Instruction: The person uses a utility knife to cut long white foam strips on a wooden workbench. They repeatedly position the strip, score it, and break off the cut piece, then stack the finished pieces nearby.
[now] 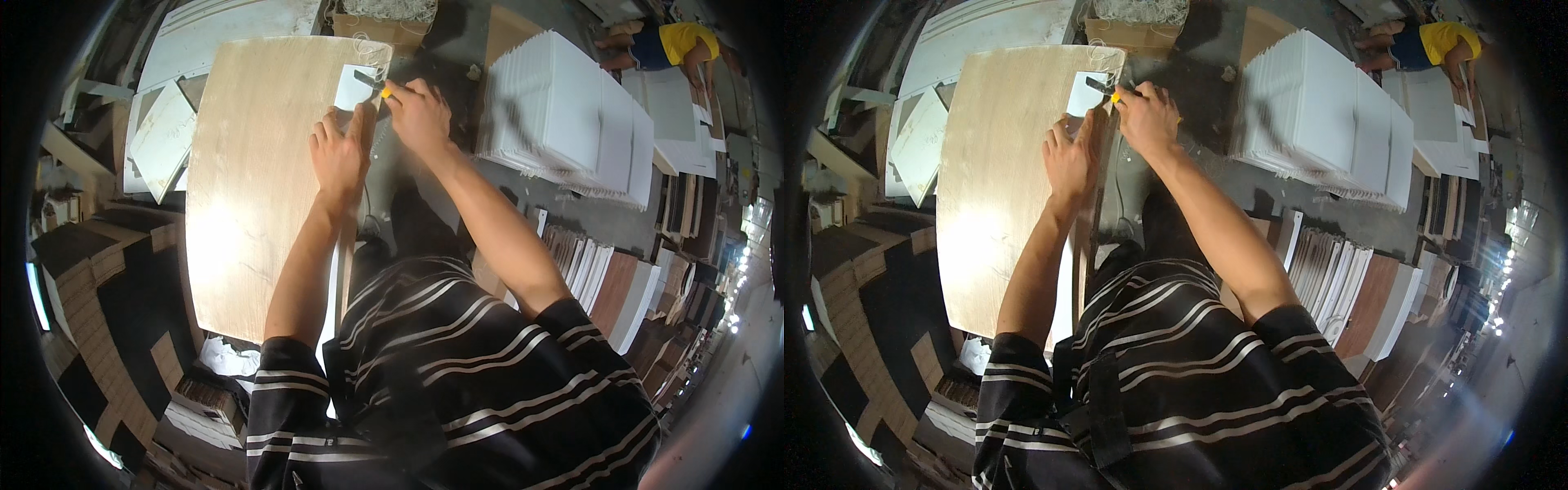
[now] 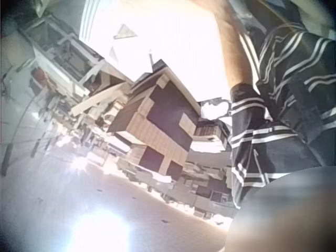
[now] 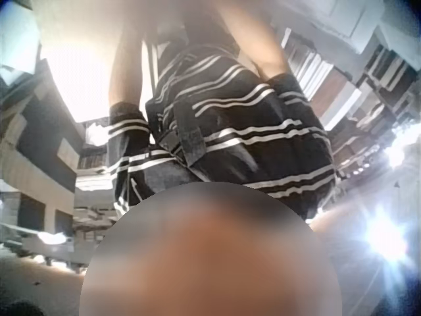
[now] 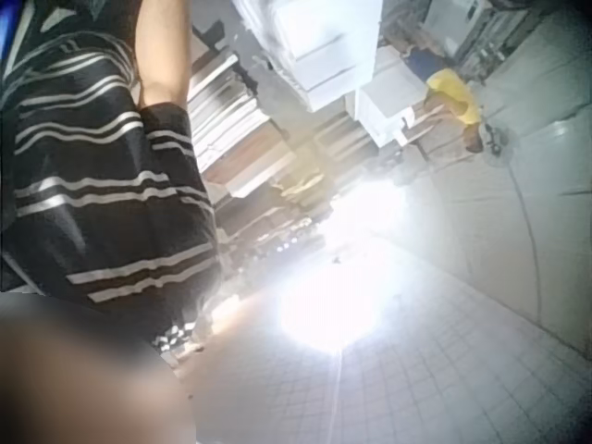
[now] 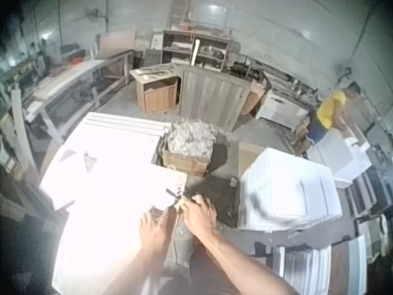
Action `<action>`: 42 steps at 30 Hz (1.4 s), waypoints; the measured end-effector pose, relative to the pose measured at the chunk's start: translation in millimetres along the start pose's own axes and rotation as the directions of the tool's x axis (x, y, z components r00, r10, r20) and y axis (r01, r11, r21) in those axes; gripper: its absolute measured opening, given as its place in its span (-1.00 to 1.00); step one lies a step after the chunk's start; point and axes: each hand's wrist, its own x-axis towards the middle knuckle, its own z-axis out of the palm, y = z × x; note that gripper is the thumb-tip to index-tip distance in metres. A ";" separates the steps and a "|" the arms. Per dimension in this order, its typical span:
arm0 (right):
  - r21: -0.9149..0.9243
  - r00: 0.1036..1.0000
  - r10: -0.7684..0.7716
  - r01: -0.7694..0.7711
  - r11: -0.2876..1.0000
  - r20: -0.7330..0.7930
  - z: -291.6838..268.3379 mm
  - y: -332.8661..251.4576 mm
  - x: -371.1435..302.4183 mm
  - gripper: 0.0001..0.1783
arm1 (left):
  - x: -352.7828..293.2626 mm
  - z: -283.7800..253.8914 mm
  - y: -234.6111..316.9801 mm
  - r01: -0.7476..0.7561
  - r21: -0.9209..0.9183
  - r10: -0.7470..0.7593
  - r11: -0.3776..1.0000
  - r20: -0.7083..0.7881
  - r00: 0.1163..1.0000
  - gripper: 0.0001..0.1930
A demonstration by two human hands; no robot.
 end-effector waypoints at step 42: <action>0.678 0.667 0.191 -0.735 0.009 0.720 -10.9 141.9 39.2 -0.69 | -10.4 -6.1 41.5 0.418 0.055 -0.422 0.907 0.113 0.900 -0.25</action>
